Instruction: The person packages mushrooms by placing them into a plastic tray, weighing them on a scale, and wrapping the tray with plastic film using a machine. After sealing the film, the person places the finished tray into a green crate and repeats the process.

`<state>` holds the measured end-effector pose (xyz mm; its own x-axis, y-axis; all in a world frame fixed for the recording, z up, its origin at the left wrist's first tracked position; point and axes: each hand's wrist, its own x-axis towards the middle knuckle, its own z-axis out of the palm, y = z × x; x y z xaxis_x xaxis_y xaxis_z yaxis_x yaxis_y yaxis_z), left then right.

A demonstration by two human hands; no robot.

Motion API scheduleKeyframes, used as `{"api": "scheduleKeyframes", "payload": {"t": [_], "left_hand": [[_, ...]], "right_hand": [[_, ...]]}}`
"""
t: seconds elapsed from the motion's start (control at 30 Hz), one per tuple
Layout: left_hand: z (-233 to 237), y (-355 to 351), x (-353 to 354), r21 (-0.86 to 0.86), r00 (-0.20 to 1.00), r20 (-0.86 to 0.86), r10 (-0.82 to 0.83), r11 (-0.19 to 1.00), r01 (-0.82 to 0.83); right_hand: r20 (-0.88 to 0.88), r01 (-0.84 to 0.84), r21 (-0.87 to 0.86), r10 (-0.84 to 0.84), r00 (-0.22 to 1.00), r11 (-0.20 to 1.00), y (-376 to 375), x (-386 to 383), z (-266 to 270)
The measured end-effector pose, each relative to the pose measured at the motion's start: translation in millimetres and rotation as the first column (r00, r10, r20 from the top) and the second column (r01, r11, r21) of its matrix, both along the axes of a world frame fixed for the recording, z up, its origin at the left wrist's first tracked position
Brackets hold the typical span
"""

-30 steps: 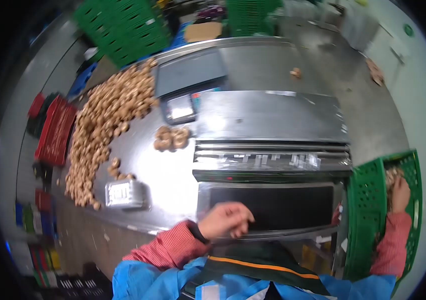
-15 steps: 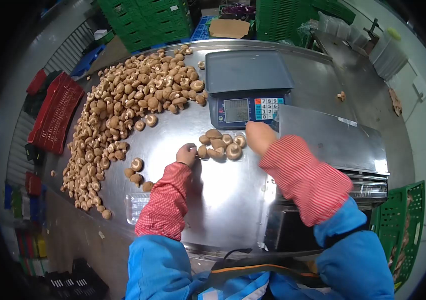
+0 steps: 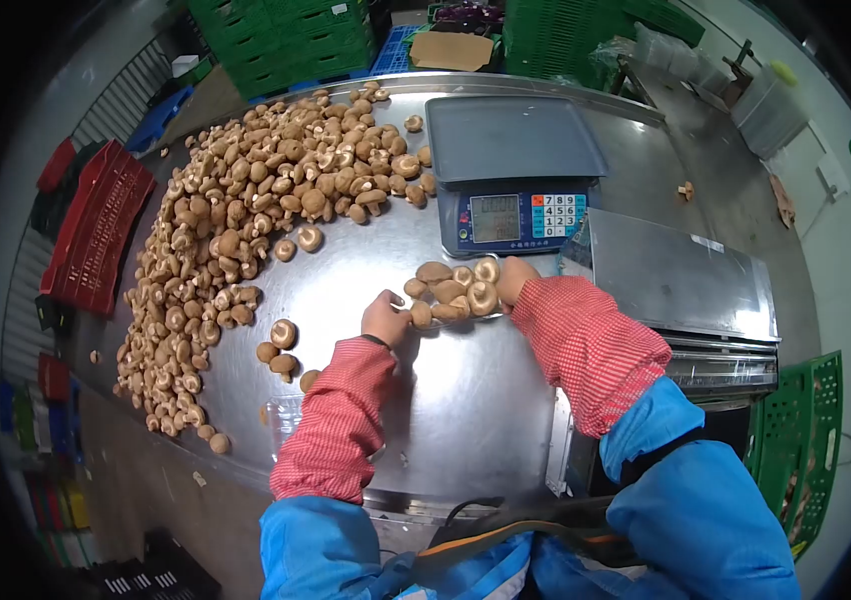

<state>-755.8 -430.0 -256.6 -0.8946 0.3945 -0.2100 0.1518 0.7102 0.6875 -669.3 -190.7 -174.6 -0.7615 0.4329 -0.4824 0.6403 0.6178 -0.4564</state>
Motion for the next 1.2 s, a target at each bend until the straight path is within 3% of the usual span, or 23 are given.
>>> {"api": "scheduleKeyframes", "payload": {"t": [0.03, 0.1, 0.17, 0.27, 0.37, 0.5, 0.57, 0.63, 0.7, 0.77, 0.8, 0.83, 0.93, 0.97, 1.0, 1.03, 1.1, 1.17, 1.2], "left_hand": [[4.9, -5.9, -2.7, 0.113, 0.998, 0.068, -0.005, 0.994, -0.003], [69.3, -6.1, 10.9, 0.275, 0.978, 0.207, -0.005, 0.960, -0.054], [110.1, -1.2, 16.9, 0.326, 0.973, 0.221, -0.061, 0.945, -0.015], [172.3, 32.9, 41.2, 0.418, 0.963, 0.216, -0.163, 0.907, 0.060], [203.2, 93.3, 69.7, 0.481, 0.925, 0.257, -0.280, 0.867, 0.129], [187.5, 190.8, 107.1, 0.546, 0.856, 0.267, -0.443, 0.801, 0.245], [175.0, 234.3, 124.6, 0.456, 0.860, 0.234, -0.454, 0.832, 0.316], [137.7, 268.7, 131.8, 0.335, 0.888, 0.027, -0.460, 0.841, 0.425], [146.2, 274.9, 153.4, 0.162, 0.869, -0.031, -0.494, 0.856, 0.492], [148.5, 269.6, 167.6, 0.121, 0.869, -0.148, -0.471, 0.864, 0.489], [147.4, 267.3, 168.7, 0.101, 0.875, -0.102, -0.474, 0.870, 0.483], [149.6, 265.1, 170.4, 0.082, 0.873, -0.077, -0.482, 0.869, 0.487], [164.3, 248.8, 181.8, 0.221, 0.900, -0.083, -0.427, 0.873, 0.435], [177.9, 236.9, 188.3, 0.255, 0.872, -0.214, -0.439, 0.837, 0.484], [192.1, 221.3, 192.7, 0.138, 0.761, -0.387, -0.521, 0.784, 0.606], [203.2, 205.4, 197.0, -0.002, 0.608, -0.530, -0.591, 0.718, 0.696], [213.8, 184.2, 206.2, -0.282, 0.351, -0.603, -0.716, 0.603, 0.747], [212.5, 181.4, 212.0, -0.479, 0.223, -0.512, -0.829, 0.492, 0.727], [213.3, 185.3, 214.8, -0.554, 0.139, -0.479, -0.867, 0.421, 0.718]], "right_hand": [[-0.014, -0.050, 0.033, 0.050, 0.999, 0.998, -2.6, 2.3, 14.9], [-0.084, -0.109, 0.080, 0.116, 0.990, 0.991, 1.4, 8.5, 42.4], [-0.107, -0.174, 0.114, 0.186, 0.977, 0.978, 17.0, 22.5, 75.9], [-0.169, -0.057, -0.062, 0.046, 0.984, 0.996, 59.2, 60.4, 123.1], [-0.273, 0.036, -0.179, -0.084, 0.958, 0.983, 114.2, 114.8, 154.5], [-0.304, 0.113, -0.170, -0.162, 0.939, 0.979, 198.3, 192.1, 159.8], [-0.325, 0.145, -0.128, -0.179, 0.928, 0.981, 233.3, 223.9, 146.7], [-0.345, 0.154, -0.045, -0.160, 0.925, 0.987, 260.0, 248.1, 125.7], [-0.422, 0.140, 0.087, -0.090, 0.902, 0.986, 265.3, 267.2, 106.4], [-0.477, 0.111, 0.204, -0.001, 0.879, 0.973, 262.1, 284.0, 91.7], [-0.458, 0.123, 0.118, -0.056, 0.887, 0.985, 259.8, 290.2, 88.7], [-0.485, 0.141, 0.139, -0.056, 0.873, 0.980, 257.9, 295.3, 88.4], [-0.574, 0.165, 0.258, 0.014, 0.819, 0.952, 253.3, 313.5, 101.9], [-0.582, 0.129, 0.315, 0.084, 0.808, 0.940, 251.0, 328.8, 115.4], [-0.591, 0.099, 0.373, 0.154, 0.792, 0.923, 250.0, 345.6, 129.4], [-0.515, 0.025, 0.546, 0.312, 0.798, 0.837, 248.9, 364.6, 139.8], [-0.296, -0.135, 0.764, 0.529, 0.795, 0.630, 254.2, 391.5, 148.3], [-0.041, -0.313, 0.847, 0.640, 0.767, 0.430, 260.2, 408.4, 148.9], [-0.018, -0.340, 0.872, 0.718, 0.696, 0.352, 261.3, 408.5, 148.7]]}}
